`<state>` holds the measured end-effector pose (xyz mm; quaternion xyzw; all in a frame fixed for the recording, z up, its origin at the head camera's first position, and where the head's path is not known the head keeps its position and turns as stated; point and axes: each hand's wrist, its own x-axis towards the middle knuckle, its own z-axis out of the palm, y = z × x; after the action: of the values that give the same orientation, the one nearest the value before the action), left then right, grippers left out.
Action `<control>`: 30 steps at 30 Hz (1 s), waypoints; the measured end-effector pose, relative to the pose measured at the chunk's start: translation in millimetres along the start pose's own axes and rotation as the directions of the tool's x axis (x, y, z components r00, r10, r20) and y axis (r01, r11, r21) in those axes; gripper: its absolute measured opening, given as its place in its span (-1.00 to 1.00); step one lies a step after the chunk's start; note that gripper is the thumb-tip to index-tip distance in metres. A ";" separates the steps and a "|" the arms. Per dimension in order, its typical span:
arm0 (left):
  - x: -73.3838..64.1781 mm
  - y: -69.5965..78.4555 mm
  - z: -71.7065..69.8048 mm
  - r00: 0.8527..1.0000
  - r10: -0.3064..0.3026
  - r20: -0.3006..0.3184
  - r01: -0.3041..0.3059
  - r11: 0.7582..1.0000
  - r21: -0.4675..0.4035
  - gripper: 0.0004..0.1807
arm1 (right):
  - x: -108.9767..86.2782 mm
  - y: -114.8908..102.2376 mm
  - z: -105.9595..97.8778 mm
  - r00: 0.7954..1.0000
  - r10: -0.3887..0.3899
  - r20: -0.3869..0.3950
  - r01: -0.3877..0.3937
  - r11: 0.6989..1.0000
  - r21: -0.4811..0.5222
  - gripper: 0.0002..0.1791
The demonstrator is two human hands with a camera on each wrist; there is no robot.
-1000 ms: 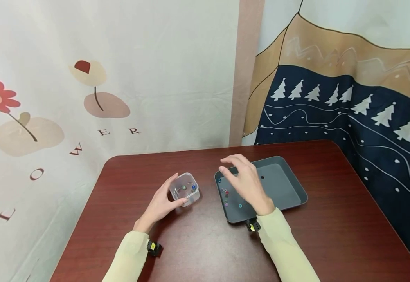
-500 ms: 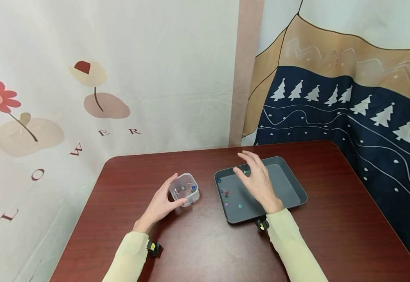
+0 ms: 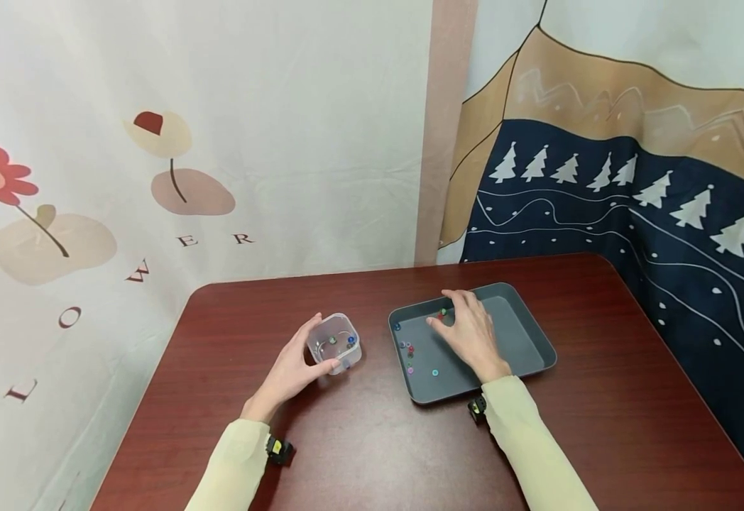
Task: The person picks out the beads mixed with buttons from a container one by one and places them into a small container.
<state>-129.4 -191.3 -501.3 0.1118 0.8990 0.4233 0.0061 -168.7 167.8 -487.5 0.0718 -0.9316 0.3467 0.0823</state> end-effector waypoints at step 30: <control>-0.3 -0.2 0.4 1.000 0.009 -0.017 -0.009 1.000 0.011 0.10 | 8.7 14.6 10.4 0.988 -0.064 0.142 0.085 0.985 -0.148 -0.60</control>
<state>-129.1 -191.1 -501.8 0.1122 0.9008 0.4195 -0.0039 -181.0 171.3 -502.7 0.1237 -0.9556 0.2648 0.0362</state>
